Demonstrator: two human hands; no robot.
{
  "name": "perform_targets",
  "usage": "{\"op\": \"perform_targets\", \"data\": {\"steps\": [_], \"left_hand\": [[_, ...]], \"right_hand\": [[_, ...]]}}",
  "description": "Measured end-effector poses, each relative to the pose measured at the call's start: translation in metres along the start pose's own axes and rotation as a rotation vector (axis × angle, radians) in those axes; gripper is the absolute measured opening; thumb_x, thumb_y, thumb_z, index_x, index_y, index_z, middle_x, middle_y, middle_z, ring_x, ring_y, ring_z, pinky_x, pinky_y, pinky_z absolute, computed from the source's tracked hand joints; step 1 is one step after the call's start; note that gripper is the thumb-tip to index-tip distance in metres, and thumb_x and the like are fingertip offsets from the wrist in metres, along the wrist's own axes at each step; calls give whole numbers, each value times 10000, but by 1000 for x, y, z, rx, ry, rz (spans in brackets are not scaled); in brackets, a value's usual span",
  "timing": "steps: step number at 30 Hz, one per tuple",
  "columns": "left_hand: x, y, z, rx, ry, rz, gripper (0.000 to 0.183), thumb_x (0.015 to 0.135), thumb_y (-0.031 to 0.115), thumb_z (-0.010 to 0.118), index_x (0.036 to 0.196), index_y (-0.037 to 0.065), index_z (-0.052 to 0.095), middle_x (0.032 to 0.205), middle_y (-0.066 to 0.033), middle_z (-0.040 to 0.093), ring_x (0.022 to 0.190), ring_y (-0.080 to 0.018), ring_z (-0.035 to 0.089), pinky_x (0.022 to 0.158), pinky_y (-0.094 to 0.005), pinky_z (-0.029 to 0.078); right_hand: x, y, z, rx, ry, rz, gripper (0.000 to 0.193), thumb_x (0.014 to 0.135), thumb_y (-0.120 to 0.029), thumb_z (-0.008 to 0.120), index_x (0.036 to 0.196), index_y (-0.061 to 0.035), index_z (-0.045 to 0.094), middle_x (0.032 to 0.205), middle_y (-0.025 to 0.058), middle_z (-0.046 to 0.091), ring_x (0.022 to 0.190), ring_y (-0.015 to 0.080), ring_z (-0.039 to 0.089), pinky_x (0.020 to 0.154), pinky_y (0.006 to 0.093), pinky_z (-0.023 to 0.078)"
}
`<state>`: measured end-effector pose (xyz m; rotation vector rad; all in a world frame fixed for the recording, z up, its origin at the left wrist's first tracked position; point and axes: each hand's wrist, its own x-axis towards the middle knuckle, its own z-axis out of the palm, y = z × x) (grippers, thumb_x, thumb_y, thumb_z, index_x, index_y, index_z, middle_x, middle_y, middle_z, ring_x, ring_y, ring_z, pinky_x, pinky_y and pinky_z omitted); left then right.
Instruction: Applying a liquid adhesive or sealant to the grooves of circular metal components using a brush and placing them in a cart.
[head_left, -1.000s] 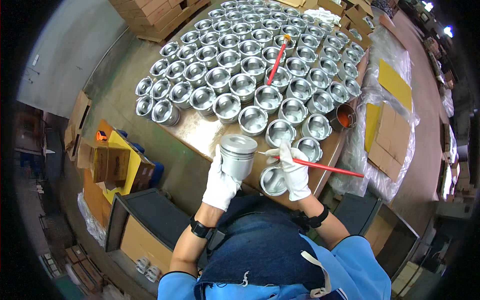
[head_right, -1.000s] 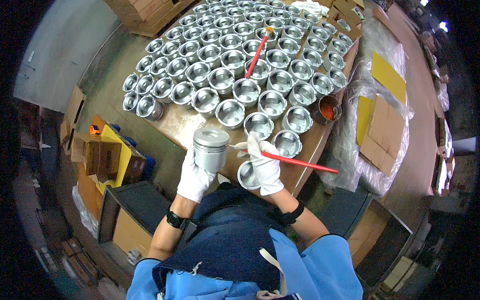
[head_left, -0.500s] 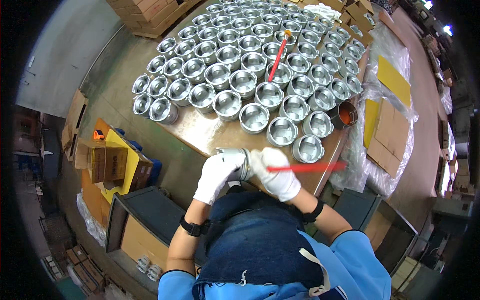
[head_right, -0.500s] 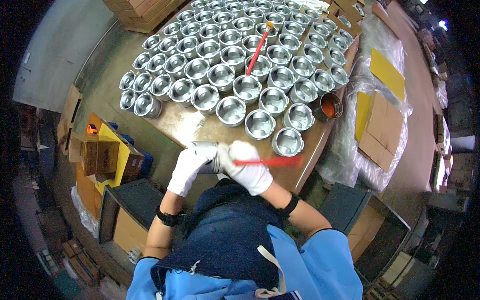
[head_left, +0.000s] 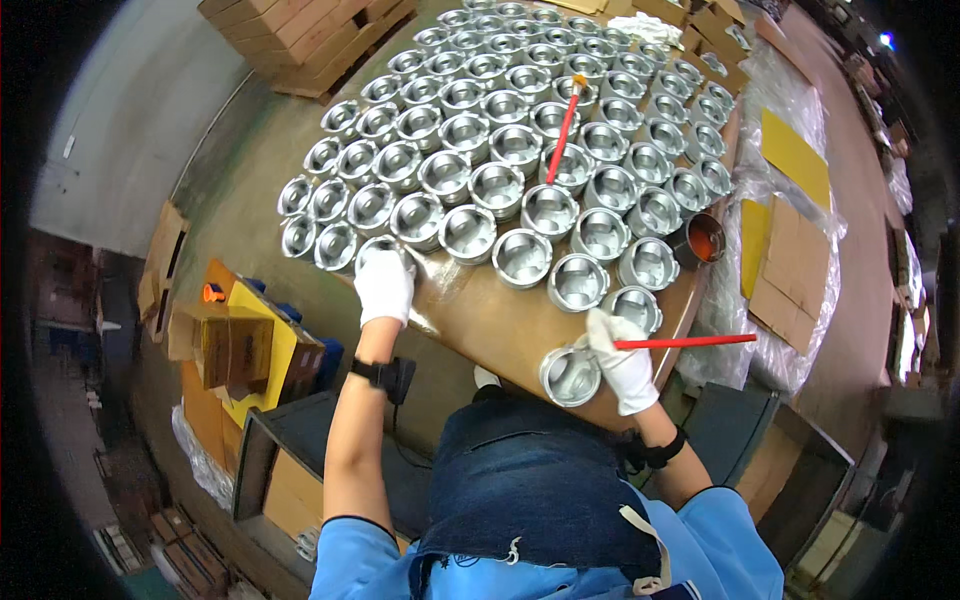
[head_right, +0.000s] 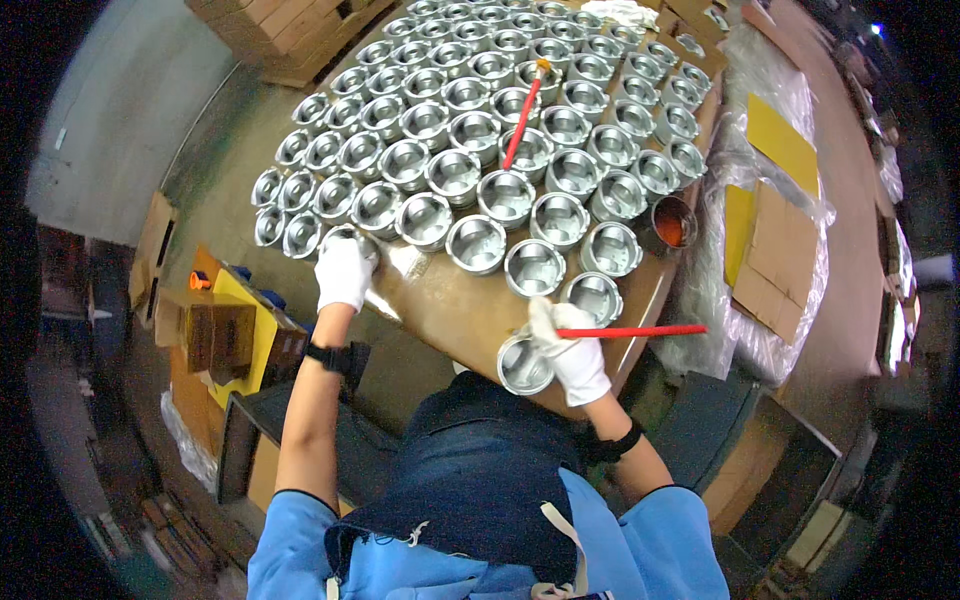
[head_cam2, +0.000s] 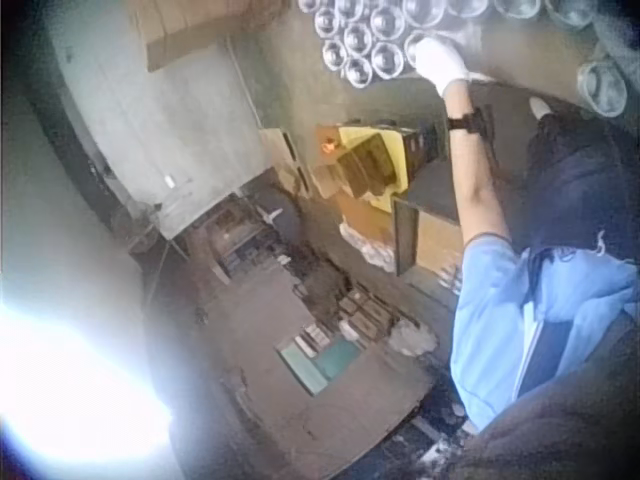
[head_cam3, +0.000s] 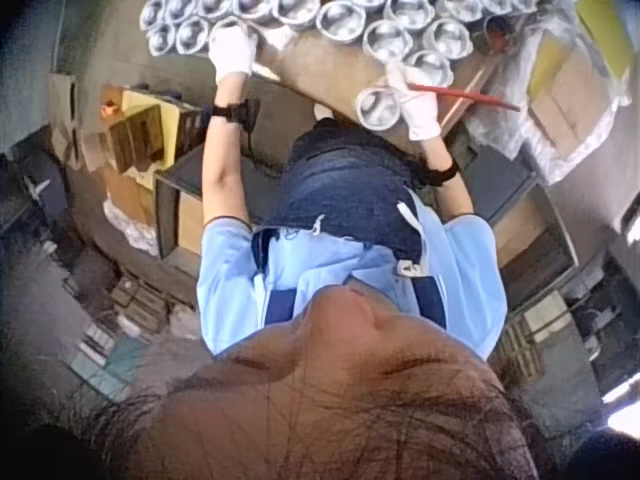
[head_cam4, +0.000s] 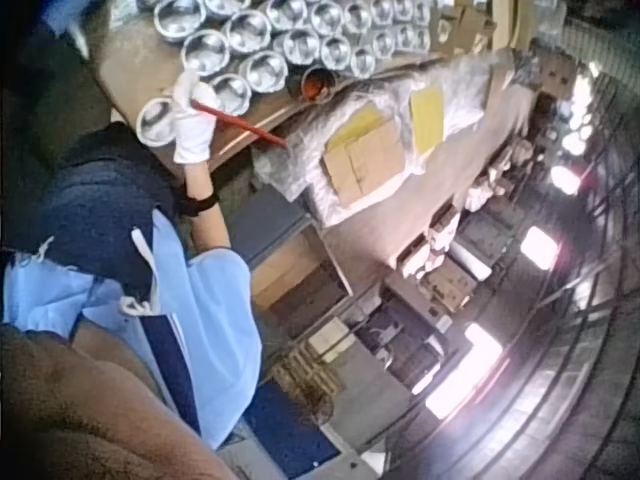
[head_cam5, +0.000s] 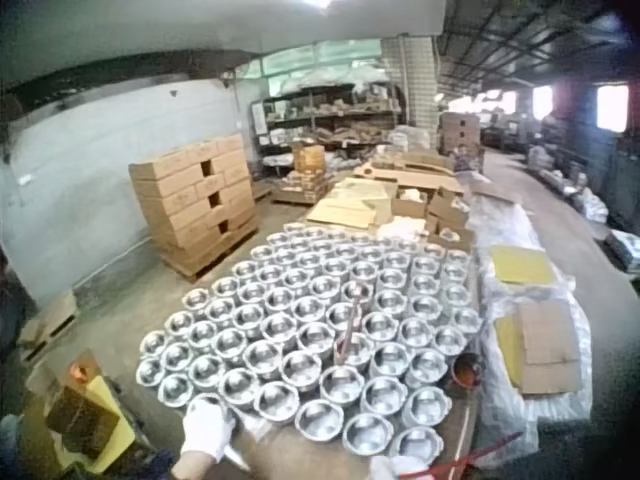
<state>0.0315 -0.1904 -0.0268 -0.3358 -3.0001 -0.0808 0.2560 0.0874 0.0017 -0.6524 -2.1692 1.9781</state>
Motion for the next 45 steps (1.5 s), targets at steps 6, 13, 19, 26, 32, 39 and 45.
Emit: {"op": "perform_targets", "data": {"steps": [6, 13, 19, 26, 32, 39, 45], "left_hand": [[-65, 100, -68, -451, -82, 645, 283, 864, 346, 629, 852, 70, 692, 793, -172, 631, 800, -349, 624, 722, -430, 518], [-148, 193, -51, -407, -729, 765, 339, 876, 402, 593, 778, 89, 674, 744, -167, 645, 707, -351, 640, 675, -441, 524], [-153, 209, -34, -377, -494, 737, 359, 815, 384, 617, 759, 35, 682, 702, -177, 640, 704, -379, 635, 732, -445, 524], [-130, 119, -25, -1473, -795, -123, 383, 878, 359, 653, 1065, 25, 672, 977, -44, 679, 865, -133, 619, 768, -307, 523], [-134, 128, -28, -2013, -485, -342, 537, 1008, 455, 421, 1353, 43, 443, 1253, -125, 581, 1151, -222, 575, 988, -374, 472], [-142, 145, -48, -2402, -739, -686, 532, 1001, 460, 429, 1340, 50, 448, 1289, -116, 564, 1153, -231, 576, 984, -390, 489], [-144, 148, -58, -2397, -852, -753, 538, 993, 472, 438, 1336, 59, 464, 1301, -121, 561, 1165, -258, 569, 999, -430, 479]], "right_hand": [[50, -7, -115, 172, 444, 156, 435, 980, -407, 521, 895, -28, 717, 728, 42, 678, 577, 71, 564, 525, 219, 443], [109, 56, -208, 268, 513, 129, 432, 969, -440, 537, 1024, -48, 709, 711, -58, 596, 537, -12, 446, 474, 148, 312], [114, 73, -213, 257, 547, 117, 426, 972, -444, 522, 1000, -66, 714, 705, -45, 599, 540, -2, 439, 484, 168, 324], [62, 13, -159, 244, 449, 16, 514, 980, -492, 469, 1040, -31, 688, 840, 53, 681, 659, 82, 577, 591, 216, 435], [-21, -52, -52, 300, 178, -15, 543, 1008, -410, 455, 840, 46, 698, 776, 116, 702, 685, 151, 637, 682, 273, 497], [-31, -48, -15, 323, 7, -85, 491, 1011, -361, 468, 865, 51, 692, 801, 146, 708, 715, 175, 669, 699, 295, 532], [-21, -25, -43, 433, 154, 143, 527, 988, -414, 493, 773, 7, 727, 651, 76, 671, 561, 101, 607, 553, 224, 471]]}}
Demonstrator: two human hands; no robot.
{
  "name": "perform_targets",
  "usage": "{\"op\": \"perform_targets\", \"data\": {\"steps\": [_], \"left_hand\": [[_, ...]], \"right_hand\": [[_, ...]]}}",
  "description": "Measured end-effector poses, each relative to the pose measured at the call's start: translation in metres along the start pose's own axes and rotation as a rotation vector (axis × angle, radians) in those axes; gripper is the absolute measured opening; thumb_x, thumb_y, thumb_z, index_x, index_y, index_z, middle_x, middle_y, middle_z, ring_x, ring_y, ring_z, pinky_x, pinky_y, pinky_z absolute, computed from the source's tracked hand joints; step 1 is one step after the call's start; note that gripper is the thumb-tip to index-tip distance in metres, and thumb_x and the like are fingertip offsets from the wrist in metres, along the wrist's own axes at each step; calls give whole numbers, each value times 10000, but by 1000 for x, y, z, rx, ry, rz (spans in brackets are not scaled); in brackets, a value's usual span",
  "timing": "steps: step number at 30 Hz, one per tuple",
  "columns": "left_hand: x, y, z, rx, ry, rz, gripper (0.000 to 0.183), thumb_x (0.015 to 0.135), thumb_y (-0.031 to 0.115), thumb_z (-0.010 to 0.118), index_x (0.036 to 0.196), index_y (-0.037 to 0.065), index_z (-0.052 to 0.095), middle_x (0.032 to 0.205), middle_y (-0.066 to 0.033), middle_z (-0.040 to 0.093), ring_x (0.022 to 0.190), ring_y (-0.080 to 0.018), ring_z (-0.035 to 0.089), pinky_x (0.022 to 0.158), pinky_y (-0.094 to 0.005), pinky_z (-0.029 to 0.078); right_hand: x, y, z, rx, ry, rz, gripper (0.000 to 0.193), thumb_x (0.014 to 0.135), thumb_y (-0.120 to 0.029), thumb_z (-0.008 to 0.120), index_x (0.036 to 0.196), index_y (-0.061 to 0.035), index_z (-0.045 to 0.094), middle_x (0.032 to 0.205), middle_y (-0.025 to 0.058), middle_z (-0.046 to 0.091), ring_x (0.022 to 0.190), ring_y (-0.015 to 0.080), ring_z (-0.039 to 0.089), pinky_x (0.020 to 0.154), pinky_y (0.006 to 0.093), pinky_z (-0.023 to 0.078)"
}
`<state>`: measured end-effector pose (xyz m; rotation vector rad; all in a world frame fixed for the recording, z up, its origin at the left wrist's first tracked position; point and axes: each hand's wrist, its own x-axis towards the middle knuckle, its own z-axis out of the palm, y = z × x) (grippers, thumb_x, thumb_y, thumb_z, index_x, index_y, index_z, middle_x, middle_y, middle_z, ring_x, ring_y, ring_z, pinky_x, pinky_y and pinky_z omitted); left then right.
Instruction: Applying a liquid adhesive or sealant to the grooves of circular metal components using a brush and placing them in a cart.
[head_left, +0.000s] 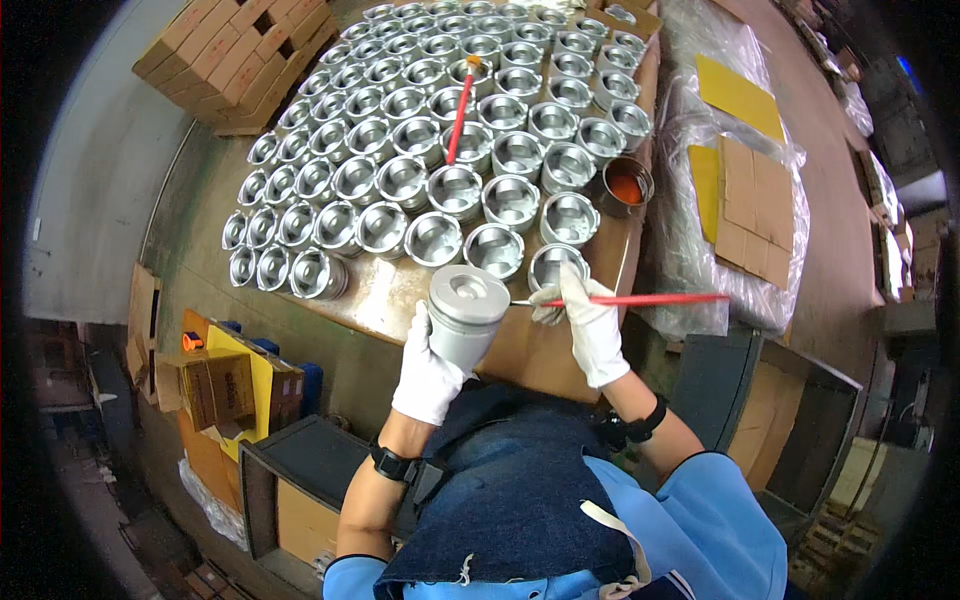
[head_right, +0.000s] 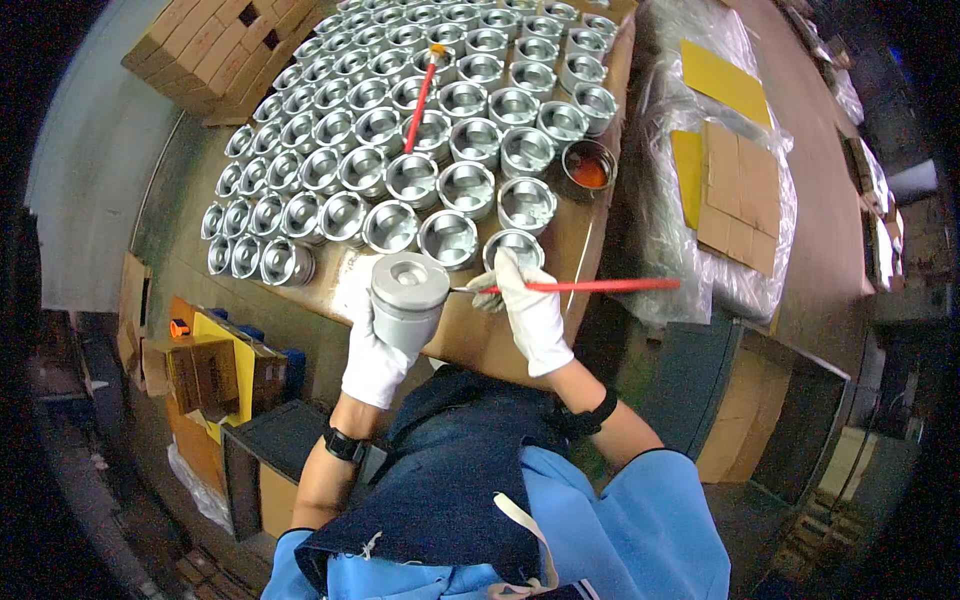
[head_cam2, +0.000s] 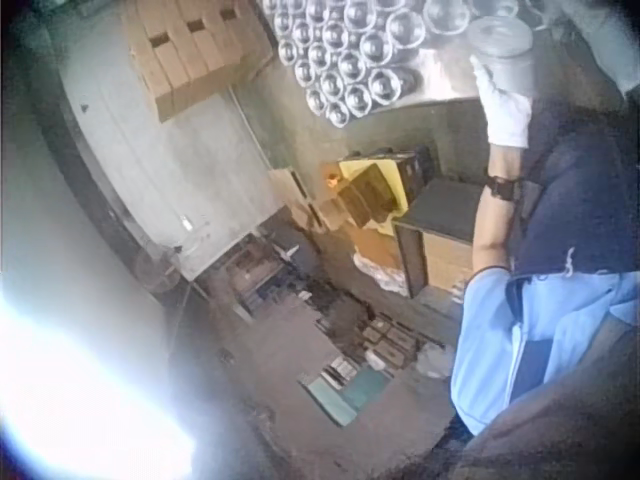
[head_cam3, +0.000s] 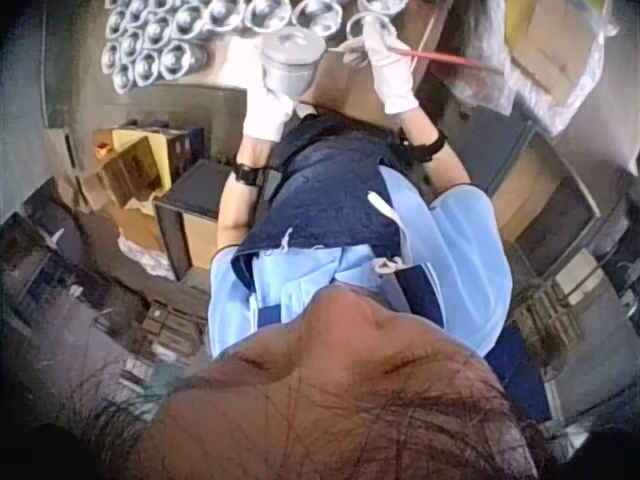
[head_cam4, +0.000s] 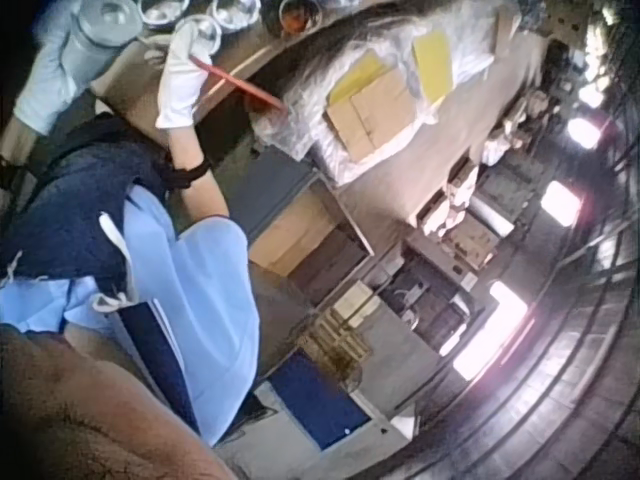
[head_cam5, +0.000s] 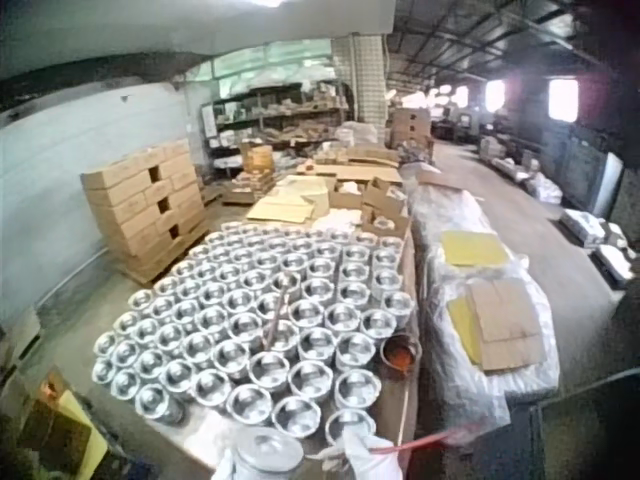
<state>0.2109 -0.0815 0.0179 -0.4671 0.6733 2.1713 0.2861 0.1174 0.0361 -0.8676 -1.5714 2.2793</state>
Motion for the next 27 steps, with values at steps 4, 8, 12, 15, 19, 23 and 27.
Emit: {"op": "perform_targets", "data": {"steps": [4, 8, 12, 15, 19, 23, 27], "left_hand": [[-14, 19, 22, 573, -223, -56, 428, 919, 367, 574, 1211, 55, 597, 1147, -100, 648, 1014, -255, 645, 862, -388, 538], [-8, 0, 57, 1525, -233, 35, 250, 854, 272, 660, 915, 36, 721, 820, -55, 702, 747, -175, 666, 684, -315, 523], [10, -36, 64, 1630, -145, 138, 206, 849, 212, 681, 878, 12, 720, 719, -46, 675, 643, -98, 611, 606, -279, 490], [19, -53, 65, 1402, -125, 154, 231, 869, 240, 679, 938, 23, 719, 794, -10, 682, 681, -83, 589, 625, -266, 489], [48, -70, 86, 1460, -282, 343, 224, 883, 235, 661, 969, 34, 704, 861, -28, 683, 744, -111, 607, 637, -276, 498], [78, -104, 137, 2110, -520, 763, 185, 863, 214, 624, 854, 38, 682, 817, -149, 677, 730, -258, 665, 616, -350, 527], [111, -140, 157, 2427, -596, 816, 135, 822, 136, 602, 759, 35, 666, 710, -168, 658, 625, -304, 659, 550, -388, 520]], "right_hand": [[12, -20, -11, 91, -72, 20, 475, 976, -382, 510, 696, -27, 654, 626, 50, 649, 560, 96, 590, 542, 235, 463], [-12, -37, -28, -189, -125, -56, 335, 977, -292, 526, 793, -33, 635, 634, 13, 615, 559, 78, 537, 544, 259, 430], [-49, -14, -49, -682, -5, -750, 182, 860, -81, 591, 687, -37, 552, 573, 72, 478, 519, 256, 509, 490, 363, 393], [-65, 3, -58, -737, 3, -1031, 196, 773, -56, 655, 630, -54, 522, 559, 89, 448, 517, 285, 486, 477, 412, 371], [-71, 20, -97, -951, 41, -624, 233, 880, -88, 536, 649, -62, 526, 549, 70, 575, 500, 232, 566, 513, 340, 431], [-82, 3, -127, -400, 380, -317, 374, 954, -179, 498, 628, -51, 628, 558, 77, 611, 515, 186, 583, 542, 328, 462], [-91, -27, -129, -213, 473, -303, 340, 955, -118, 511, 636, -25, 582, 592, 65, 646, 479, 121, 574, 473, 255, 460]]}}
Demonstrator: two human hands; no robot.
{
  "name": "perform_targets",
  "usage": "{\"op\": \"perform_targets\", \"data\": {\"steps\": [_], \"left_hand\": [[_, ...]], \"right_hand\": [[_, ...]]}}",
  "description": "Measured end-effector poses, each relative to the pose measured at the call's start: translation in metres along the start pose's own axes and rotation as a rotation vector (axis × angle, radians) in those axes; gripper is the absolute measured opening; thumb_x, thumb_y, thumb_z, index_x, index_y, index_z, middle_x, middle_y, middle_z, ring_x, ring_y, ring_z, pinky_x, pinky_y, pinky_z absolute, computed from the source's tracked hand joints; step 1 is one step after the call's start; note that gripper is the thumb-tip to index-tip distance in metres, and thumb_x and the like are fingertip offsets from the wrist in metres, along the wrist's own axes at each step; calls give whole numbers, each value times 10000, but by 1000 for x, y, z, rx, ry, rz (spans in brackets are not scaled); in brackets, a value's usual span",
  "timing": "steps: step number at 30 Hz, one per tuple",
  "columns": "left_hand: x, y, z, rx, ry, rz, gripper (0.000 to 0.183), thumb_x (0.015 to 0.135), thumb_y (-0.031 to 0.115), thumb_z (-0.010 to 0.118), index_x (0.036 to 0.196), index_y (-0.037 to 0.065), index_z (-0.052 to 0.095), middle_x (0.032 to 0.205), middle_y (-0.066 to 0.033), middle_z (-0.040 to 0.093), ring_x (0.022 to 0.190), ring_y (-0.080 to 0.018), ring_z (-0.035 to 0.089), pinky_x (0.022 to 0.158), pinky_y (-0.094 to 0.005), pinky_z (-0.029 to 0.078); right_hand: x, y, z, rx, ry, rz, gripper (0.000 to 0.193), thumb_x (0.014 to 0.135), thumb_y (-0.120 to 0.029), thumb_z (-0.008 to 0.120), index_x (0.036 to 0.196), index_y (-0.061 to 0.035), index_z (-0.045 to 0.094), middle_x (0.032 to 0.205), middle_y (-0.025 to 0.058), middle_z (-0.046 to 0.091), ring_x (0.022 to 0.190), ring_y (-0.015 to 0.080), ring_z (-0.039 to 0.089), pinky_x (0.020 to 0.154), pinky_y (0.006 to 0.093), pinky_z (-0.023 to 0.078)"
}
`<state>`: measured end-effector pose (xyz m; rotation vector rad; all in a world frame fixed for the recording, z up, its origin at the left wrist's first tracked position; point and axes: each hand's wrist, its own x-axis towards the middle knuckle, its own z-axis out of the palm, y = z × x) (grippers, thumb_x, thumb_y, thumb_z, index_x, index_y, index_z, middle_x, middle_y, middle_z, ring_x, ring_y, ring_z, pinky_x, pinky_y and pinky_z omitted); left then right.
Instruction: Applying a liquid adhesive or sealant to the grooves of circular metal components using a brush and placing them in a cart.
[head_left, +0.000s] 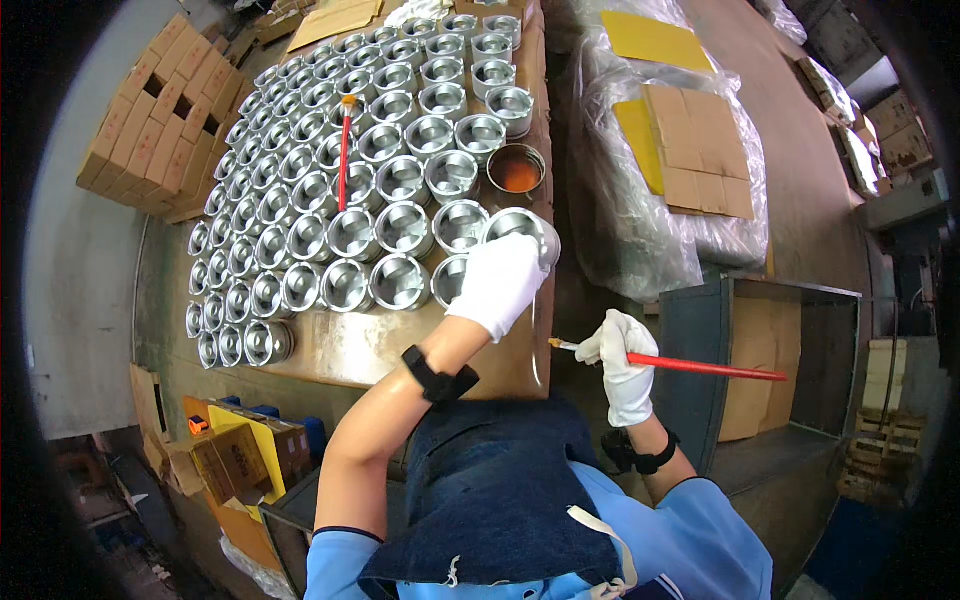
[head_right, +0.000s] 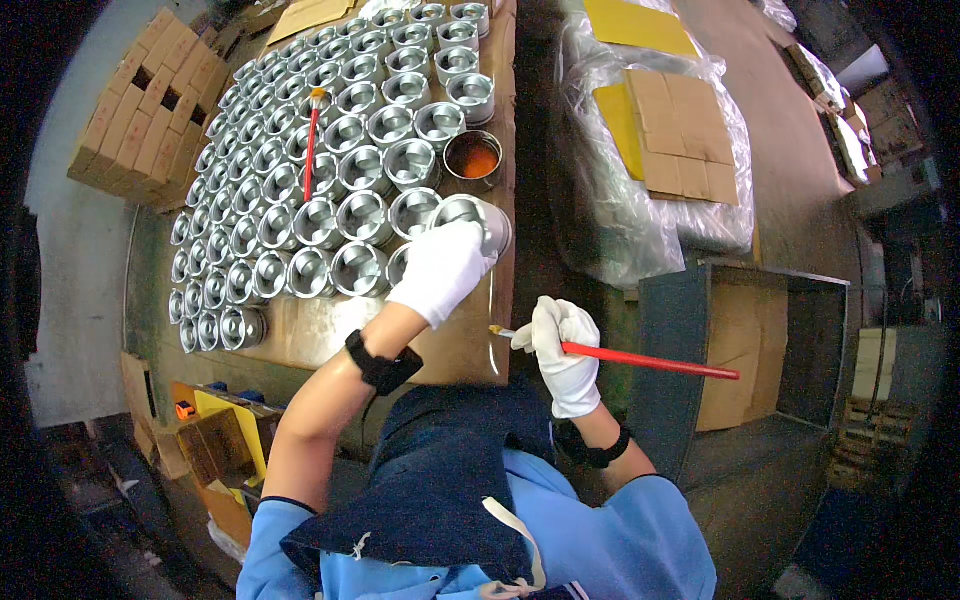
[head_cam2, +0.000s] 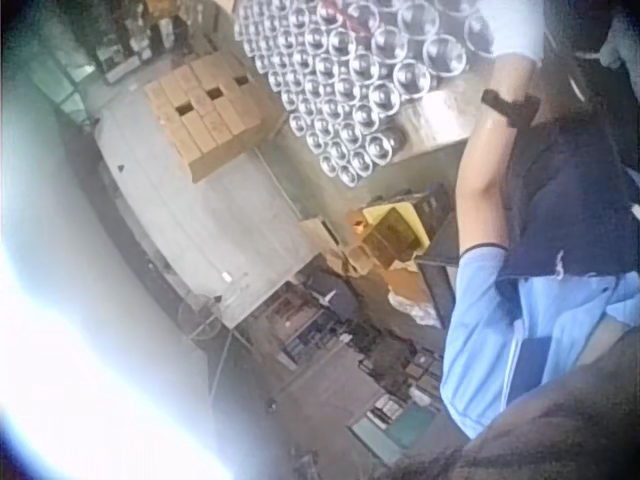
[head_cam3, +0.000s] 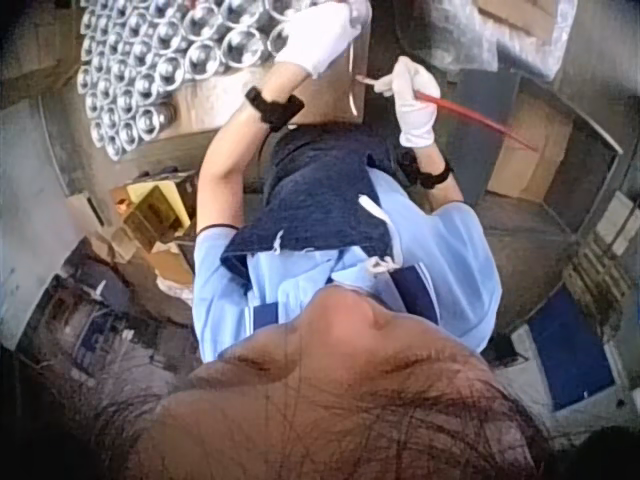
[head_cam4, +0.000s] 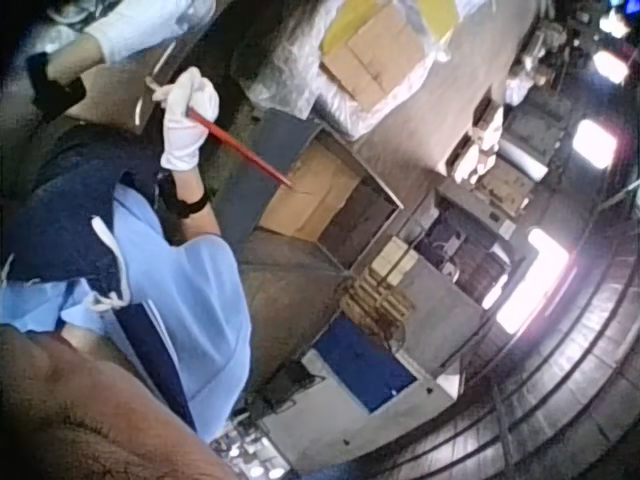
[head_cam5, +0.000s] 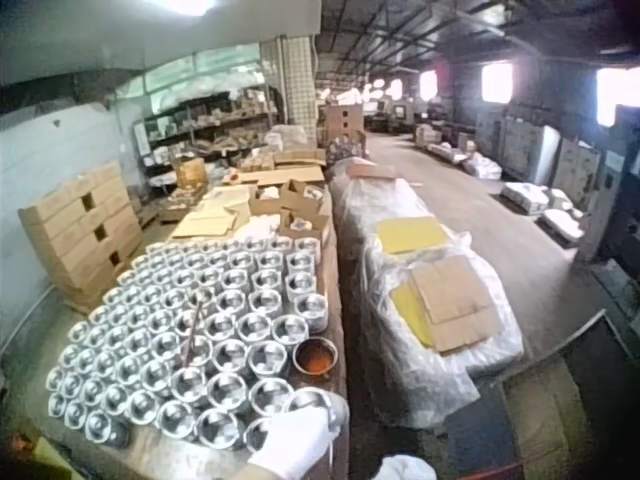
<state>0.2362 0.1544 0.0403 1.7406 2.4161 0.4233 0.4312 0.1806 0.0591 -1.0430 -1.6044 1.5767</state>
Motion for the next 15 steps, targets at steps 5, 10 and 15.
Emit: {"op": "perform_targets", "data": {"steps": [5, 10, 15], "left_hand": [[7, -12, 50, 90, 37, 73, 107, 775, 69, 581, 739, 38, 677, 656, -168, 652, 588, -299, 660, 521, -397, 517], [5, -10, 66, 137, -10, 56, 131, 789, 161, 640, 807, 36, 677, 726, -156, 647, 663, -297, 644, 600, -390, 524], [-19, -20, 62, 126, 132, 140, 346, 812, 110, 592, 1128, -27, 557, 1107, -171, 570, 1031, -328, 542, 894, -415, 471]], "right_hand": [[-3, -8, -7, -60, -98, -148, 317, 967, -112, 498, 676, -7, 567, 595, 77, 647, 491, 108, 580, 469, 242, 460], [6, -2, -10, -53, -129, -144, 304, 970, -110, 495, 695, -1, 568, 613, 82, 652, 498, 109, 586, 474, 239, 464], [14, -16, 12, 10, -125, 74, 386, 989, -167, 433, 643, -33, 540, 565, 65, 601, 493, 116, 530, 496, 260, 425]]}}
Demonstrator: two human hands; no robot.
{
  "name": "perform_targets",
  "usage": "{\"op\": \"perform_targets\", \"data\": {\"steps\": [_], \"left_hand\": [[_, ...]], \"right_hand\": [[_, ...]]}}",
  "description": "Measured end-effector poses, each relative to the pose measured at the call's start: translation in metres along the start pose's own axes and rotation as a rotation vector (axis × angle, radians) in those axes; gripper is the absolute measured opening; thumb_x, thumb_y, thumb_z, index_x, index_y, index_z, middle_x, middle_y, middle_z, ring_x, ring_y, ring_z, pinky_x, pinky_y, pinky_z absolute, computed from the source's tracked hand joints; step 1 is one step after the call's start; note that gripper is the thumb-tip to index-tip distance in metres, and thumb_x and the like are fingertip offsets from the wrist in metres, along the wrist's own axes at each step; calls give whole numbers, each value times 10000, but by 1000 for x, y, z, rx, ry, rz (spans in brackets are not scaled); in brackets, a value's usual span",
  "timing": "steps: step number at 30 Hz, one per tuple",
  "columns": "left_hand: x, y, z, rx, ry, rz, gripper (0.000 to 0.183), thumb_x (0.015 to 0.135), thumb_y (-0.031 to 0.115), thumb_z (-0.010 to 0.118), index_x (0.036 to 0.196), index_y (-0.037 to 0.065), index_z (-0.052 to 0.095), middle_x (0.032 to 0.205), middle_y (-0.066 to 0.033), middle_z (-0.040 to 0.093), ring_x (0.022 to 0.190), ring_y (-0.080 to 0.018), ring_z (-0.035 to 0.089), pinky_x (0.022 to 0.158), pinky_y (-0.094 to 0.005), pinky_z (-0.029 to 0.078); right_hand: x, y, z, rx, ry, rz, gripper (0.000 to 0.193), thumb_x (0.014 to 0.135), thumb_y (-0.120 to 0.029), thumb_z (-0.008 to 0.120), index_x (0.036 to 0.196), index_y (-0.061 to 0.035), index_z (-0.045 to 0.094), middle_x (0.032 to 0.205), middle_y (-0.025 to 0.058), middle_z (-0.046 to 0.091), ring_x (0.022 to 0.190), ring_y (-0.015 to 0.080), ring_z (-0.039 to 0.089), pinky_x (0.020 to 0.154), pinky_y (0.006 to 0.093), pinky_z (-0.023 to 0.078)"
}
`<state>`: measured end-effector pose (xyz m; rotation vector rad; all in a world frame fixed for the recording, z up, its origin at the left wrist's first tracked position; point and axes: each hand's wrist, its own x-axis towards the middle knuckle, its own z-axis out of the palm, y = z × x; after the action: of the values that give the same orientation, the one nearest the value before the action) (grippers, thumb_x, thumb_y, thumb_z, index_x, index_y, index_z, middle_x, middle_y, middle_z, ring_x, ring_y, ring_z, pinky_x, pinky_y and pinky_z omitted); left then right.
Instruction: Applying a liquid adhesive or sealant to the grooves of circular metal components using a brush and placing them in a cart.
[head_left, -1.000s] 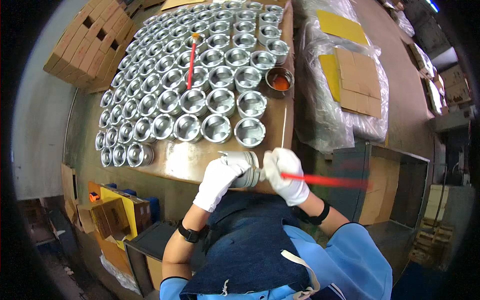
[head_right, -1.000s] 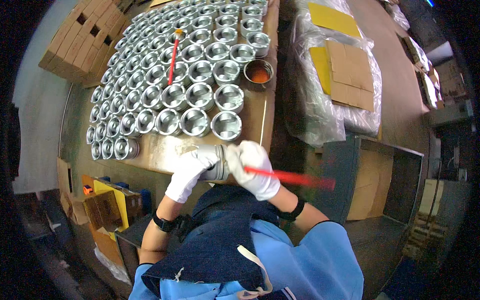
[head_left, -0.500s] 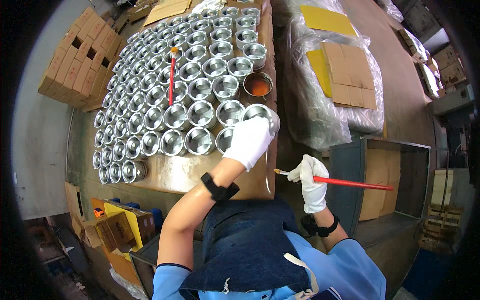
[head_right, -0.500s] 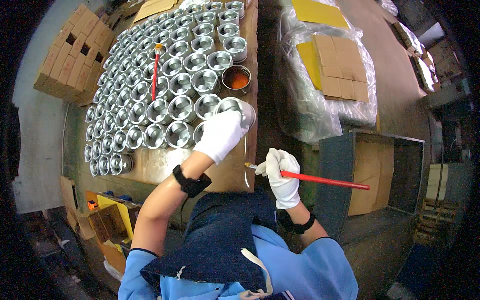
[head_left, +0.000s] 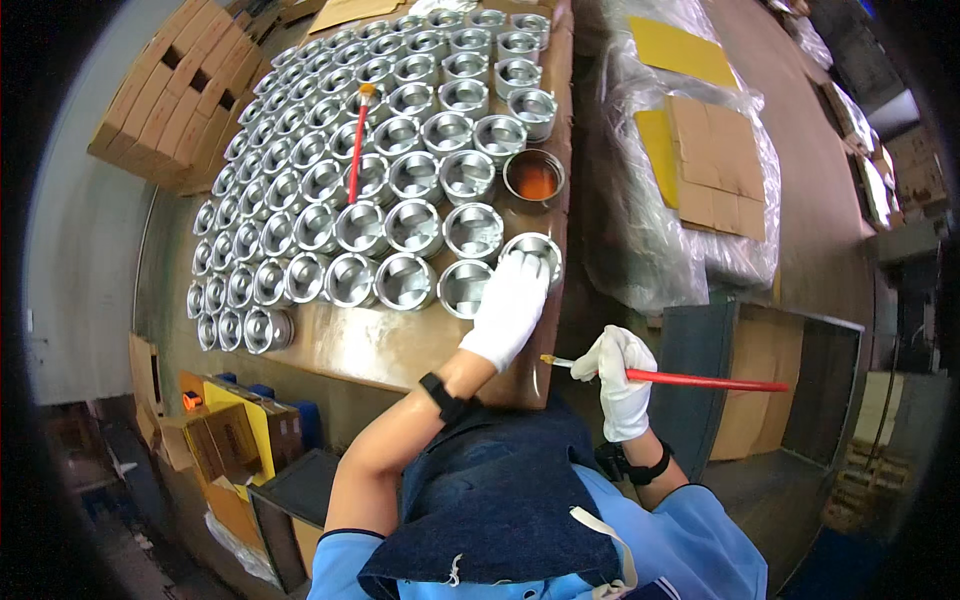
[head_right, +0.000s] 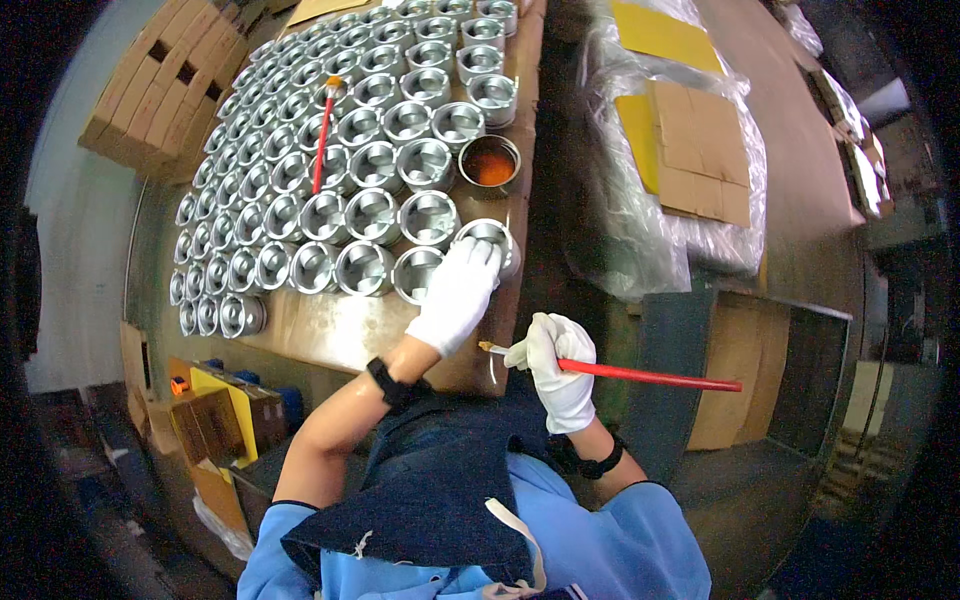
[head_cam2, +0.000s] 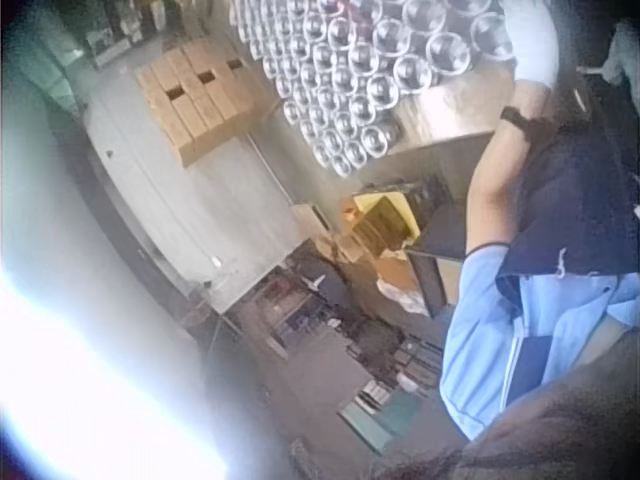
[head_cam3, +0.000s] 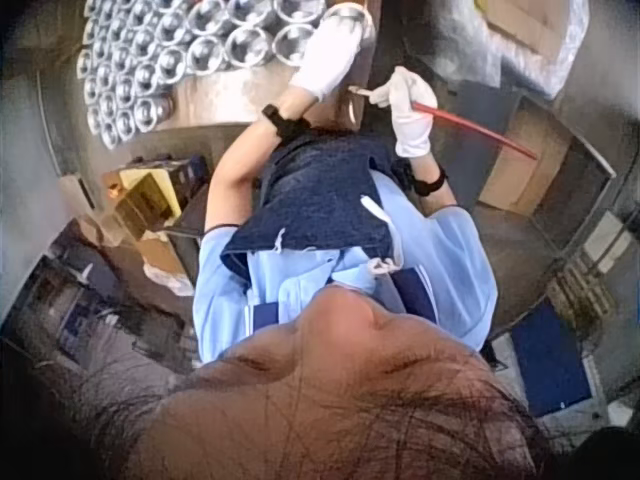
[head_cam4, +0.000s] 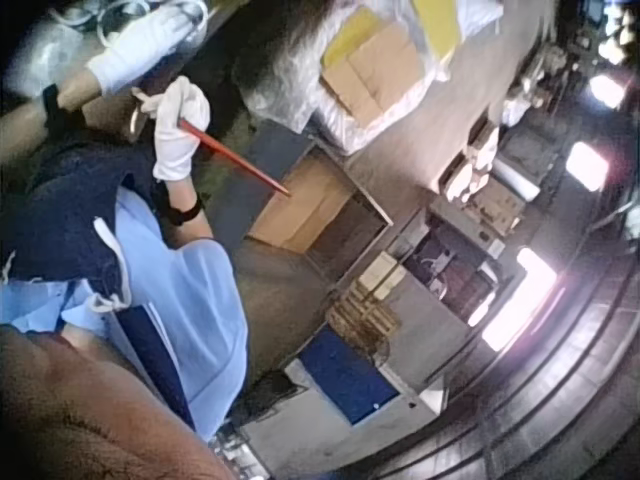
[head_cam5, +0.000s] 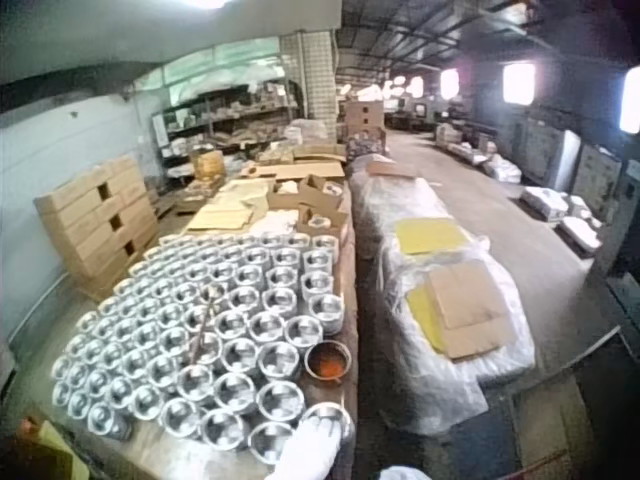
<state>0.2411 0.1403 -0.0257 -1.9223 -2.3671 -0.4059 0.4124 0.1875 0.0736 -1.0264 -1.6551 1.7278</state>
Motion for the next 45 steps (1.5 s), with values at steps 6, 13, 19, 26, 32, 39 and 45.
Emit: {"op": "perform_targets", "data": {"steps": [6, 13, 19, 26, 32, 39, 45], "left_hand": [[-121, -30, -83, -156, 158, -289, 292, 824, 101, 603, 1110, 47, 620, 1084, -139, 623, 1048, -313, 589, 923, -400, 487], [-412, -58, -88, 53, 356, -1615, 385, 890, 258, 584, 1218, 56, 600, 1159, -182, 637, 1094, -346, 594, 942, -405, 473], [-676, 67, -68, -32, 699, -2321, 477, 830, 279, 656, 1216, 5, 601, 1081, -171, 679, 972, -260, 646, 866, -351, 496], [-906, 252, -21, -259, 1026, -2659, 139, 849, 184, 586, 796, 57, 603, 646, -74, 564, 550, -203, 518, 502, -365, 426], [-1028, 254, -13, 160, 771, -2869, 268, 870, 252, 513, 938, 19, 628, 940, -229, 644, 880, -402, 604, 794, -451, 478], [-1186, 243, 26, 163, 625, -2941, 285, 910, 213, 445, 1096, 84, 618, 1081, -231, 633, 1018, -420, 591, 871, -474, 464], [-1286, 245, 74, -204, -195, -2908, 396, 826, 276, 600, 1196, 138, 632, 1204, -172, 624, 1101, -339, 594, 965, -399, 458]], "right_hand": [[14, 9, 25, 9, -290, -131, 275, 980, -153, 487, 754, -9, 547, 614, 77, 645, 500, 104, 579, 484, 224, 452], [-10, 8, 129, 33, -692, 56, 409, 1011, -214, 473, 655, -44, 583, 602, 53, 632, 553, 91, 539, 567, 252, 443], [-88, 7, 222, -131, -1167, 110, 379, 1001, -239, 503, 704, -22, 597, 619, 71, 647, 552, 102, 577, 556, 241, 469], [-224, 41, 337, -537, -1603, -22, 353, 963, -223, 561, 668, -30, 578, 604, 63, 598, 515, 116, 533, 493, 284, 418], [-337, 130, 418, -918, -1775, -483, 421, 989, -248, 511, 641, -28, 598, 606, 81, 658, 492, 111, 558, 510, 263, 456], [-464, 149, 486, -1252, -1939, -748, 339, 920, -226, 605, 635, -54, 546, 620, 143, 561, 586, 348, 534, 574, 431, 429], [-511, 187, 513, -1405, -1884, -851, 355, 927, -274, 580, 652, -52, 554, 636, 151, 566, 607, 358, 551, 579, 450, 444]]}}
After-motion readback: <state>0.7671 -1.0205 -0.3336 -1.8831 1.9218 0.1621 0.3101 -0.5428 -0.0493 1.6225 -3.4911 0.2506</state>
